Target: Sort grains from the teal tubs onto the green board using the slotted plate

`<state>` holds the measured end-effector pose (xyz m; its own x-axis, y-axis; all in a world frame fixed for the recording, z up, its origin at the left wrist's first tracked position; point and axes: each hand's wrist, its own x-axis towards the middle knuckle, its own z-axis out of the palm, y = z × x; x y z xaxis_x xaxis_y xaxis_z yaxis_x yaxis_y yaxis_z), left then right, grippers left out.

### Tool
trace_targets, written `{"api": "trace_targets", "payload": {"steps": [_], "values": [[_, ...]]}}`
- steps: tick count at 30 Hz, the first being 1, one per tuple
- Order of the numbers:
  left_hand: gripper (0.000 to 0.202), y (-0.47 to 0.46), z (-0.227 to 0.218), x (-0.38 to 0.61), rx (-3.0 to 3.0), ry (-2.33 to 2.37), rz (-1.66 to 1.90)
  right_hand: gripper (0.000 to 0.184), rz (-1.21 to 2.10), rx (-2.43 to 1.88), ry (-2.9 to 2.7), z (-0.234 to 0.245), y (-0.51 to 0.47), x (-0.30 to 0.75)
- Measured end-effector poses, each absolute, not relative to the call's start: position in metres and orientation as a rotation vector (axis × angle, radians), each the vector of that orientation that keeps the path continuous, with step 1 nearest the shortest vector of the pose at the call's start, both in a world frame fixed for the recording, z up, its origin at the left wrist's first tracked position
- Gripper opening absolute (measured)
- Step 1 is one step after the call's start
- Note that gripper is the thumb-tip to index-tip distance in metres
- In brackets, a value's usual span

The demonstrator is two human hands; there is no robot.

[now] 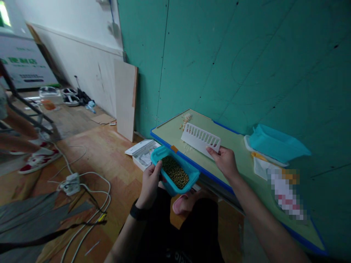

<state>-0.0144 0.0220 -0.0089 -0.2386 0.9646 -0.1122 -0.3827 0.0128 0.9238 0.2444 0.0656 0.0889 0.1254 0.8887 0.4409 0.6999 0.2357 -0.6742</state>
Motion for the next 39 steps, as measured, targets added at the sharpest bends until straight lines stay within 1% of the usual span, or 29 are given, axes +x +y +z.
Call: {"api": "trace_targets", "payload": {"steps": [8, 16, 20, 24, 27, 28, 31, 33, 39], "values": [[0.051, 0.025, 0.001, -0.015, 0.741, 1.117, 1.492, 0.039, 0.363, -1.46, -1.637, 0.092, 0.061, 0.237], [0.051, 0.026, -0.002, -0.015, 0.723, 1.125, 1.519, 0.033, 0.518, -1.379, -1.653, 0.093, 0.044, 0.226], [0.052, 0.025, -0.001, -0.015, 0.741, 1.139, 1.516, 0.03, 0.515, -1.348, -1.651, 0.093, 0.028, 0.222], [0.055, 0.024, 0.001, -0.014, 0.73, 1.141, 1.496, 0.025, 0.323, -1.329, -1.701, 0.088, 0.012, 0.222], [0.056, 0.02, -0.002, -0.013, 0.735, 1.14, 1.49, 0.017, 0.013, -1.257, -1.806, 0.081, 0.0, 0.217], [0.056, 0.019, -0.004, -0.012, 0.737, 1.137, 1.489, 0.017, -0.088, -1.202, -1.853, 0.078, -0.004, 0.213], [0.055, 0.014, -0.012, -0.01, 0.728, 1.126, 1.475, 0.035, -0.292, -1.029, -2.018, 0.068, -0.011, 0.196], [0.054, 0.012, -0.018, -0.009, 0.725, 1.121, 1.459, 0.043, -0.382, -0.975, -2.096, 0.062, -0.009, 0.183], [0.052, 0.01, -0.024, -0.01, 0.726, 1.108, 1.436, 0.043, -0.533, -1.083, -2.198, 0.055, 0.016, 0.161]]}}
